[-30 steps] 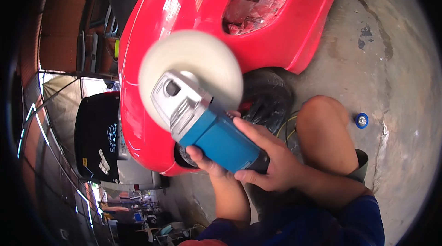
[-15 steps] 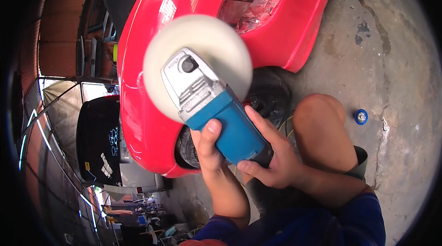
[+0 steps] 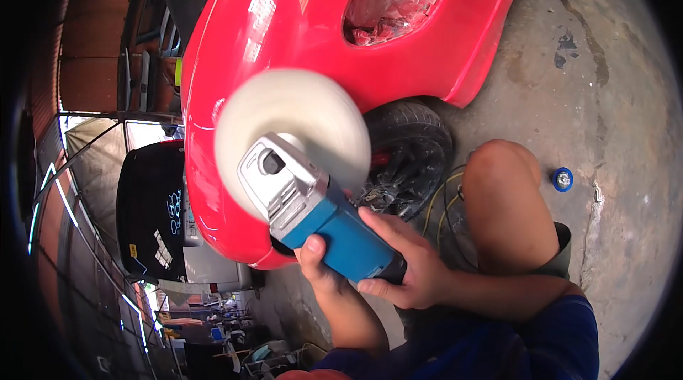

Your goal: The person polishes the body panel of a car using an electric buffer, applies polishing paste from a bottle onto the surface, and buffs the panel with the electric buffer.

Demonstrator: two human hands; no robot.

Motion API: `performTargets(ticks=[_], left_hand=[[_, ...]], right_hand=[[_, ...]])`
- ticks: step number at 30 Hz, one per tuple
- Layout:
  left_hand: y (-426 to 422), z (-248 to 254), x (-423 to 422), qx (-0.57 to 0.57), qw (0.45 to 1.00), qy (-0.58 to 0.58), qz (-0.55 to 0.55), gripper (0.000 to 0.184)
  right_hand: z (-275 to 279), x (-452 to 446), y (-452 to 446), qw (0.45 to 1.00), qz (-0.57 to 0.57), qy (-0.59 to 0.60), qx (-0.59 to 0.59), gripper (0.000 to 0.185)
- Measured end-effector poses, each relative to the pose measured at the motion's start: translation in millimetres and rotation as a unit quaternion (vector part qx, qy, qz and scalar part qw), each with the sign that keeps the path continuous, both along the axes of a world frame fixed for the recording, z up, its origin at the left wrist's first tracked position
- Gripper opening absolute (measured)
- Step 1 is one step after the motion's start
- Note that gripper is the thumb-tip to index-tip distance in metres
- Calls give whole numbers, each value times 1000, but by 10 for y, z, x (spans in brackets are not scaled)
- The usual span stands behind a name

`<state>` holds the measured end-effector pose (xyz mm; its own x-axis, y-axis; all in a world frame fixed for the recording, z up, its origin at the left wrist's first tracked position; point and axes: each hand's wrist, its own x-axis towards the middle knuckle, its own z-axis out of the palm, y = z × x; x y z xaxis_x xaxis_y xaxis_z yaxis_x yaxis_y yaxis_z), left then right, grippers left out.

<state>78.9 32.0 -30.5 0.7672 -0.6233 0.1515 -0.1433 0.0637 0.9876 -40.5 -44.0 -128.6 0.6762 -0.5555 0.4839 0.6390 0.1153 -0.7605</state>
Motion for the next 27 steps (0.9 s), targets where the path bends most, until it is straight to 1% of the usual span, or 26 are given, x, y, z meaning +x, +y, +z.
performTargets(ticks=[1,5,9,11,16,18,22,27], left_hand=[[24,-29,-34,-15,1000,-1,20,89],[169,-134,13,-26,999,17,16,90],[-7,-132,11,-40,999,30,-9,89],[-229,-90,-8,-47,998,19,-27,88],[-700,-147,131,-30,992,4,-122,86],[-880,-157,185,-15,986,-13,-168,85],[-1182,-66,59,-8,982,17,-189,75],[-1237,-143,58,12,977,35,-208,86]], right_hand=[[-3,-2,12,1000,5,2,-5,96],[-18,-17,20,1000,15,9,-8,94],[-13,-32,-75,1000,1,6,3,95],[7,-48,-196,999,-34,5,-5,95],[-13,-95,-463,994,-108,22,-3,94],[-46,-89,-506,992,-120,16,28,96],[-127,-119,-616,990,-128,11,52,98],[-195,-149,-601,988,-112,0,105,100]])
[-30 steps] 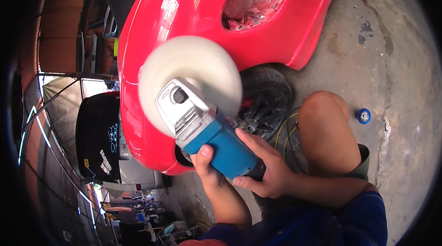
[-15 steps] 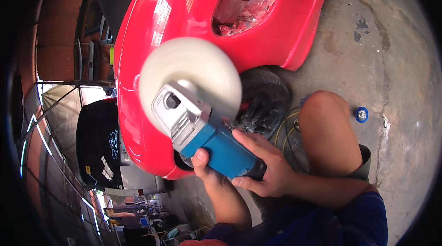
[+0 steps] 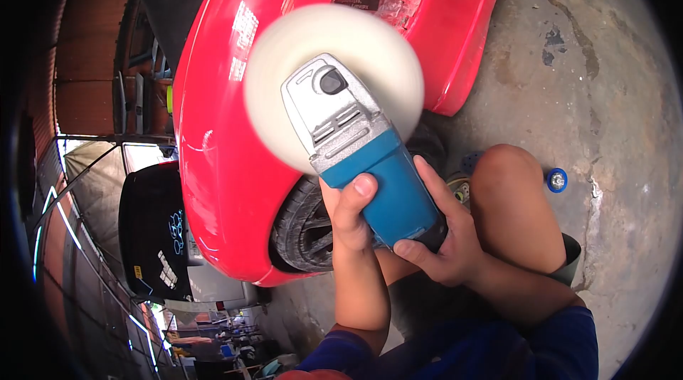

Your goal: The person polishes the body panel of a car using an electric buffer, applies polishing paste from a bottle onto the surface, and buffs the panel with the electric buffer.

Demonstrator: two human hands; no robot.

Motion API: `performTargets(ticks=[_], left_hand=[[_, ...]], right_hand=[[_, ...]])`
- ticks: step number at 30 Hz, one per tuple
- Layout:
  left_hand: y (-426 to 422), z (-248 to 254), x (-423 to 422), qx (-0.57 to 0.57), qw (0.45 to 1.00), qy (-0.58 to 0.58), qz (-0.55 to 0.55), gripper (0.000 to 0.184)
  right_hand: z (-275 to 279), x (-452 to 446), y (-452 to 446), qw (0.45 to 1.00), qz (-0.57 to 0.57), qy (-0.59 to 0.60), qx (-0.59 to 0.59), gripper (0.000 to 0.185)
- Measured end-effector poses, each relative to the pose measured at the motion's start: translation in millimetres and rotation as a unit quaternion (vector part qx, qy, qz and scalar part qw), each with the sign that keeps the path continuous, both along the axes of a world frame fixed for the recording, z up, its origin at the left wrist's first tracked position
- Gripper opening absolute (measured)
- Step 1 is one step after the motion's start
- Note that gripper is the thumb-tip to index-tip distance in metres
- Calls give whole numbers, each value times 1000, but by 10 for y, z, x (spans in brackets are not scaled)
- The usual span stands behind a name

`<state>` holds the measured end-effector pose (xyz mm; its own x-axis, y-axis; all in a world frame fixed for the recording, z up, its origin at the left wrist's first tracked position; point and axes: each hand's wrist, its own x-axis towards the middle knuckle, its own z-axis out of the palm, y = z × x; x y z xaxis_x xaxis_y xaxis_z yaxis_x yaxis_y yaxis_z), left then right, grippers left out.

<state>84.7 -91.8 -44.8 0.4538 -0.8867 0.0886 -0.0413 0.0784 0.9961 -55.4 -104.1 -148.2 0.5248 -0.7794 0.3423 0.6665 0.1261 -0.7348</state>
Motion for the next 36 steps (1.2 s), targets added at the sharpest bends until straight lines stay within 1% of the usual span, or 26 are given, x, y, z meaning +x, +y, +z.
performTargets(ticks=[2,5,10,13,17,23,25,27,28,31,32,36], left_hand=[[31,-58,9,2,1000,5,-8,90],[84,-101,-10,2,1000,1,-1,93],[212,-238,26,-6,1000,-25,3,93],[298,-255,23,2,999,-37,14,93],[428,-293,52,20,999,-46,19,95],[699,-376,34,24,997,-42,58,97],[846,-380,5,36,994,-49,91,100],[1023,-412,1,44,990,-61,118,101],[1086,-404,-25,43,986,-76,140,96],[1249,-347,-80,50,982,-92,160,88],[1248,-331,-109,41,979,-93,176,82],[1264,-366,-85,44,984,-78,155,88]], right_hand=[[-38,-18,9,1000,2,3,-5,101],[-120,-49,36,999,5,21,-24,101],[-243,-47,135,999,13,37,-24,101],[-303,-34,170,997,5,44,-62,101],[-358,-11,287,999,38,27,-27,103],[-488,16,447,996,75,30,-27,104],[-494,2,502,994,104,31,-24,104],[-535,30,585,992,112,28,-44,103],[-546,34,623,992,115,26,-54,102],[-533,-7,698,983,163,49,-67,100],[-541,5,730,983,168,37,-59,99],[-542,2,713,987,143,33,-66,98]])
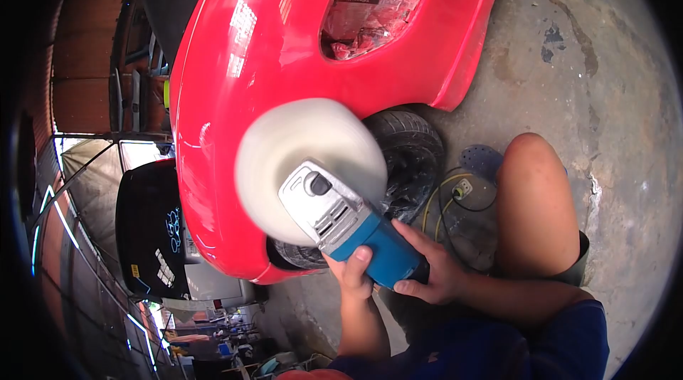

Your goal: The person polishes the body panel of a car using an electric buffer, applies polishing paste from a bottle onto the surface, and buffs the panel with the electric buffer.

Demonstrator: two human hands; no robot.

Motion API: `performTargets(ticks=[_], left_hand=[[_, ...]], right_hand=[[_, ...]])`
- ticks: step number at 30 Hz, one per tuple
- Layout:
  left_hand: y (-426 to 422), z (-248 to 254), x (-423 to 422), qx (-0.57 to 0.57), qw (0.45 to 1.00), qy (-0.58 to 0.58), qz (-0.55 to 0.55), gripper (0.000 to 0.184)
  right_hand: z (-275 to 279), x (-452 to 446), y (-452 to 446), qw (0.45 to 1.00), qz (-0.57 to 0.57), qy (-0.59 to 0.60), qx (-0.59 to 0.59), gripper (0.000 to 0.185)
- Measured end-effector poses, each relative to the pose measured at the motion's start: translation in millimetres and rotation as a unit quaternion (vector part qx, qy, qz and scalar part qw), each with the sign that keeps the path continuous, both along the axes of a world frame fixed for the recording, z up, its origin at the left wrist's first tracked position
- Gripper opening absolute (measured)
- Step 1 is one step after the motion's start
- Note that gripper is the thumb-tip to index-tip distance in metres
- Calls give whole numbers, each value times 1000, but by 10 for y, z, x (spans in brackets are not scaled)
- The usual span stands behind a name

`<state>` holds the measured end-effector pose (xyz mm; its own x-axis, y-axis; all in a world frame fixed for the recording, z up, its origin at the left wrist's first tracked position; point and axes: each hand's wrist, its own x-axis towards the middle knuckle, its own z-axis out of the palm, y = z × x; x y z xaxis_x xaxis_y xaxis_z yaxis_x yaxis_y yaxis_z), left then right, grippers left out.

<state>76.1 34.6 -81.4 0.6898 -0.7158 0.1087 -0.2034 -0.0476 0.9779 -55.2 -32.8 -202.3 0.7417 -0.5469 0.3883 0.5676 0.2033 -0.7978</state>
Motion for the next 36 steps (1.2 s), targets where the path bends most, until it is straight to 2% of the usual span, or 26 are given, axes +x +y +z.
performTargets(ticks=[5,10,12,16,18,21,23,25,29,31,36], left_hand=[[-500,75,-20,-1,998,26,-48,97],[-868,148,-46,2,996,9,-88,82],[-825,123,-57,10,997,-5,-71,83],[-558,51,-82,24,999,-14,-36,87],[-446,-5,-120,22,1000,5,-18,89],[-378,-9,-156,60,998,-28,-13,90],[-378,-7,-139,39,999,-7,-19,90],[-455,32,-116,10,1000,13,-22,92],[-811,478,-5,-28,994,39,-95,98],[-959,663,56,-50,992,38,-110,91],[-1012,974,70,-80,991,57,-94,73]], right_hand=[[133,-70,-231,998,-36,6,48,101],[156,-3,-332,992,-81,-16,95,103],[141,4,-317,991,-79,-25,103,103],[54,-63,-208,995,-5,2,97,104],[2,-82,-141,996,5,8,93,104],[-41,-90,-79,995,7,8,101,104],[-10,-80,-107,996,-1,11,89,104],[102,-109,-213,998,-15,18,59,104],[644,-128,-542,998,-52,22,26,102],[925,-123,-702,997,-74,13,5,100],[1443,-138,-758,998,-58,16,34,95]])
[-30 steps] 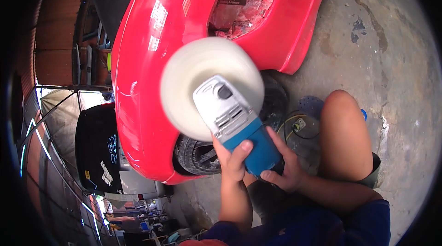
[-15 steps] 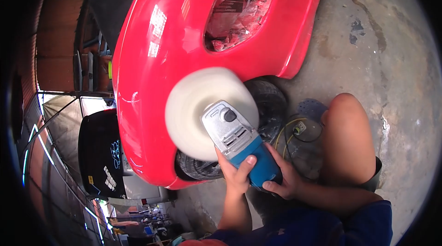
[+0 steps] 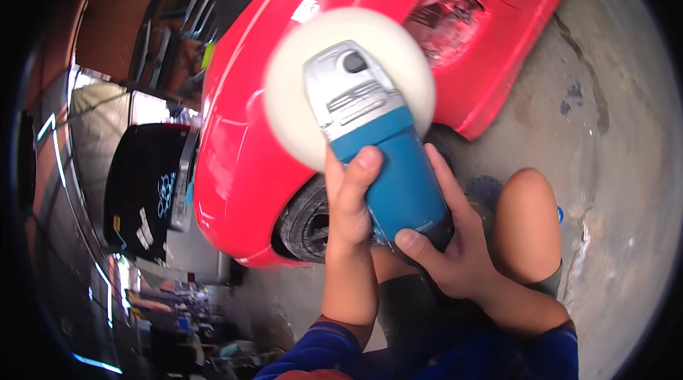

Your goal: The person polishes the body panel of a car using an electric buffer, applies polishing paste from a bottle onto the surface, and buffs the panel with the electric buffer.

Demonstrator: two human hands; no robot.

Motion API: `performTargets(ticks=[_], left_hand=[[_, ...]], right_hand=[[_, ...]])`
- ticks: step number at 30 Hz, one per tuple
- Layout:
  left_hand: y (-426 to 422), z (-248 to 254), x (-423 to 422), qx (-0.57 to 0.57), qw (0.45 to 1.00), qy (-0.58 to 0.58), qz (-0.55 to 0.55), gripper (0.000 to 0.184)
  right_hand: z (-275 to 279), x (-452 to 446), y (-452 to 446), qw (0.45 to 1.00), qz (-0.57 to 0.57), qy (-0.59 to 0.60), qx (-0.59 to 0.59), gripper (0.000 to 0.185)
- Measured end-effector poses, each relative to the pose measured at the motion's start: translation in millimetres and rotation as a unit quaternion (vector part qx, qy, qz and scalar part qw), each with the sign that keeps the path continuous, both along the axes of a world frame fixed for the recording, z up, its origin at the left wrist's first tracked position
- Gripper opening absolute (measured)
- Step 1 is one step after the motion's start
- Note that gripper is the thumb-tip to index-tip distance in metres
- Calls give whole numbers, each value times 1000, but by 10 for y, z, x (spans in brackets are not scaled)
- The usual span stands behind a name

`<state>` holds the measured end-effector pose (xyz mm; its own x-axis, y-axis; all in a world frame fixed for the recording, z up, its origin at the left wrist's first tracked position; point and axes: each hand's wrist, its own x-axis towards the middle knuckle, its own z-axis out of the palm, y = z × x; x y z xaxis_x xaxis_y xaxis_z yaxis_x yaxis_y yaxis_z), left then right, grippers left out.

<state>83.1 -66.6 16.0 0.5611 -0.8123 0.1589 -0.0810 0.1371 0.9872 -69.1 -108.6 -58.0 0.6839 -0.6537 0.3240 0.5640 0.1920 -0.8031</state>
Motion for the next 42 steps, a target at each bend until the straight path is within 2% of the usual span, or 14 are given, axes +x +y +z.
performTargets(ticks=[12,15,20,21,25,27,32,33,35,37,38,39,41,42], left_hand=[[1287,411,378,-61,992,-7,113,67],[1672,376,640,-99,983,16,151,64],[2268,303,868,-209,956,170,114,72],[2383,272,953,-198,957,153,146,88],[2598,476,1123,-217,956,130,147,86],[2571,598,1191,-229,955,134,133,82],[2186,833,1275,-212,967,107,93,74],[2106,827,1346,-179,970,94,132,73],[1897,902,1424,-104,979,19,175,71],[1646,1070,1403,-30,941,-227,249,68],[1604,1375,1114,115,875,-328,337,65],[1563,1623,860,260,772,-411,410,62],[1229,1362,946,-34,646,-622,441,45],[1088,1349,920,-62,649,-659,376,39]], right_hand=[[431,574,937,992,126,-23,-14,94],[619,783,1157,987,139,8,-83,94],[553,920,1574,961,276,-25,-3,121],[441,889,1575,959,274,17,-68,117],[70,869,1579,879,428,36,-206,95],[76,862,1561,858,464,57,-212,83],[181,790,1447,906,369,114,-174,54],[187,781,1427,918,339,119,-169,49],[323,686,1430,940,290,122,-131,40],[465,573,1421,949,276,148,-29,41],[452,537,1400,957,260,132,1,41],[424,497,1385,962,244,118,33,42],[364,471,1358,968,227,81,61,44],[389,450,1362,971,218,68,70,44]])
